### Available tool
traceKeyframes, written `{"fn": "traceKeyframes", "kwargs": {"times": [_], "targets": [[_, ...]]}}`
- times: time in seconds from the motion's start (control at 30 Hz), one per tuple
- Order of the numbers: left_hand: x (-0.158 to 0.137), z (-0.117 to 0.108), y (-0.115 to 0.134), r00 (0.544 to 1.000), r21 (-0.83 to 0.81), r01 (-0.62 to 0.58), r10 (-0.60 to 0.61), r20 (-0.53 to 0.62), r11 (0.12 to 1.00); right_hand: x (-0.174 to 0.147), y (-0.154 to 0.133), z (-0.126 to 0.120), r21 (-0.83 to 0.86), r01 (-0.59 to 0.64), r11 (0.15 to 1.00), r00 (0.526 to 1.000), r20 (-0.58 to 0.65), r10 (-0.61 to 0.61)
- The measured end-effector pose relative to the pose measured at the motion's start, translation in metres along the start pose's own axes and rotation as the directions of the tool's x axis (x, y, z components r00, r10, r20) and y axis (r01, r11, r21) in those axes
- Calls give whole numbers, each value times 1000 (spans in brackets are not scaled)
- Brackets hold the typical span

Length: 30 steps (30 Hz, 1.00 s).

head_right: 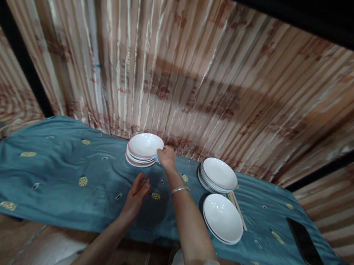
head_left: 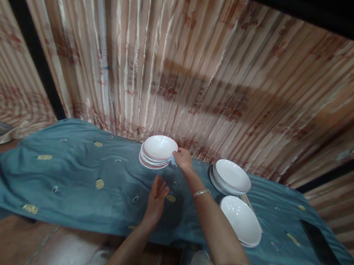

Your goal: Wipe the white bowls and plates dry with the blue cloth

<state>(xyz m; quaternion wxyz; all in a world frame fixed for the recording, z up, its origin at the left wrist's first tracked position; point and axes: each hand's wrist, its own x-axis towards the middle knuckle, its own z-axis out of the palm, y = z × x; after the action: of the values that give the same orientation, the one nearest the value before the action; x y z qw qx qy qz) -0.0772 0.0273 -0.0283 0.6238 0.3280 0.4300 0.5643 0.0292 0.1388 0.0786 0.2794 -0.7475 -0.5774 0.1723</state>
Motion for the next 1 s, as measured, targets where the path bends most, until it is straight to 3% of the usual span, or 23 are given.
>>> {"fn": "traceKeyframes", "kwargs": {"times": [0.13, 0.23, 0.37, 0.47, 0.6, 0.7, 0.77, 0.83, 0.9, 1.0], "targets": [[-4, 13, 10, 994, -112, 100, -104, -29, 989, -21, 27, -13, 173, 62, 983, 995, -87, -47], [-7, 15, 21, 994, -192, 104, -108, -6, 976, -51, 61, -22, 336, 104, 936, 989, -136, -61], [-12, 8, 27, 984, -288, 179, -174, 45, 941, -98, 107, -21, 397, 71, 915, 993, -112, -29], [-18, 2, 20, 976, -252, 220, -212, 58, 942, -123, 129, -12, 395, 31, 918, 997, -82, 2], [-25, -4, 5, 974, -160, 225, -222, 34, 961, -140, 142, -1, 361, -28, 932, 1000, 1, 30], [-29, -7, -3, 969, -123, 248, -247, 20, 961, -145, 146, -8, 239, -28, 971, 998, 65, 12], [-30, -7, -5, 968, -91, 251, -251, 15, 964, -148, 148, -19, 120, -36, 992, 999, 22, 33], [-32, -6, -6, 970, -53, 243, -243, 7, 968, -148, 148, -30, 52, -52, 997, 993, -99, 57], [-34, -4, -5, 969, -24, 246, -246, 6, 969, -148, 147, -34, 85, -23, 996, 979, -198, 40], [-33, -1, -4, 963, 7, 267, -267, 36, 964, -143, 142, -24, 179, 127, 976, 977, -190, -93]]}}
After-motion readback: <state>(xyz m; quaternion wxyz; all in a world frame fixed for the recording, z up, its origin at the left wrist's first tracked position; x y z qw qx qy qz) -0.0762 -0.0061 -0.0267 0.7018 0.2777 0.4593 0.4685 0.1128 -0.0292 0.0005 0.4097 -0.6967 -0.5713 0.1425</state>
